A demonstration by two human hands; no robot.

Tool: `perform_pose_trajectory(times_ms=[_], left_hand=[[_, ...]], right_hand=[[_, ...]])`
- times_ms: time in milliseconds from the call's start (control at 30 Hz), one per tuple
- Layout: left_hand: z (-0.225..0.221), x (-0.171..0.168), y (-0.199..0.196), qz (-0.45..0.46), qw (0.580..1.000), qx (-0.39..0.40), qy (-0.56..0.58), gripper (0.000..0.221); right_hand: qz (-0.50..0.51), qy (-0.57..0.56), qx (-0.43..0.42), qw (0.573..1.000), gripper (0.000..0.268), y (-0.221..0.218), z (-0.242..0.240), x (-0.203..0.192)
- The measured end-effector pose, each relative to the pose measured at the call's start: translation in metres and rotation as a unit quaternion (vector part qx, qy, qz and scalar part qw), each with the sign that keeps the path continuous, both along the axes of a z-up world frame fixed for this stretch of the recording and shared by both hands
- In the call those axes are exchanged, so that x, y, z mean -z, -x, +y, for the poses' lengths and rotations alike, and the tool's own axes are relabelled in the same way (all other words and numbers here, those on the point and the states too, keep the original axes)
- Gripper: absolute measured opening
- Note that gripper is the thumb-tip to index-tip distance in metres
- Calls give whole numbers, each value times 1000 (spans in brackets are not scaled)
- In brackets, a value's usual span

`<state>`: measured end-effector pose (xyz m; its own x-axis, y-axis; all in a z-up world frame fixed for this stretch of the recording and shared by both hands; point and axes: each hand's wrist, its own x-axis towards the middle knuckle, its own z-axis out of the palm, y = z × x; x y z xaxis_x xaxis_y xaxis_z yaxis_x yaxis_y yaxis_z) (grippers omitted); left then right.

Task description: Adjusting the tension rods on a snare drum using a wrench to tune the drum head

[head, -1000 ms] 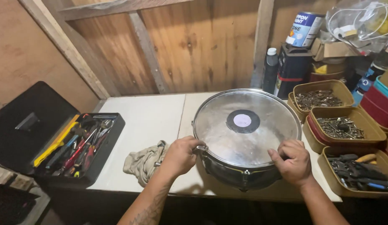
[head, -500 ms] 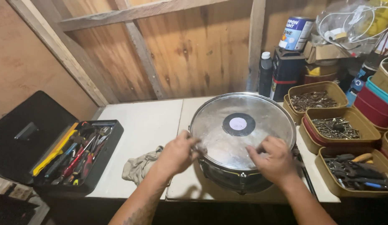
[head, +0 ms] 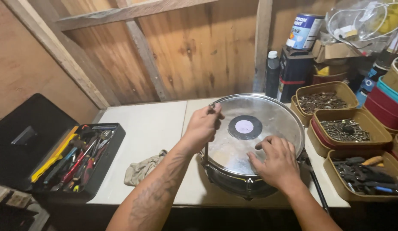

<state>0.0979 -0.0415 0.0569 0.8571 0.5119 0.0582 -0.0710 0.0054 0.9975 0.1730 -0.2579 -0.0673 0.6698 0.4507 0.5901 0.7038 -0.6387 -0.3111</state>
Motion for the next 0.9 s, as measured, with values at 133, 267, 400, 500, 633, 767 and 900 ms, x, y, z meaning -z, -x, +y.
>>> perform_pose_trajectory(times_ms=[133,267,400,500,633,767,900], left_hand=[[-10,8,-25,25,999,-1,-41,41],[-12,-12,-26,127,950,0,-284,37],[-5,-10,-32,170,938,-23,-302,43],[13,3,-46,203,930,-44,-303,60],[34,18,-54,142,977,-133,-85,59],[37,28,-54,76,979,-187,-33,53],[48,54,-65,31,985,-103,132,41]], right_hand=[[-19,0,1,1000,31,-2,-1,4],[-17,-4,-3,1000,32,-2,0,3],[-24,4,1,1000,32,-4,1,7],[-18,4,-3,1000,31,-2,1,3],[4,2,-44,999,40,-1,-2,-2],[-5,22,-104,994,63,3,-8,-9],[-85,15,-168,982,73,1,-15,14]])
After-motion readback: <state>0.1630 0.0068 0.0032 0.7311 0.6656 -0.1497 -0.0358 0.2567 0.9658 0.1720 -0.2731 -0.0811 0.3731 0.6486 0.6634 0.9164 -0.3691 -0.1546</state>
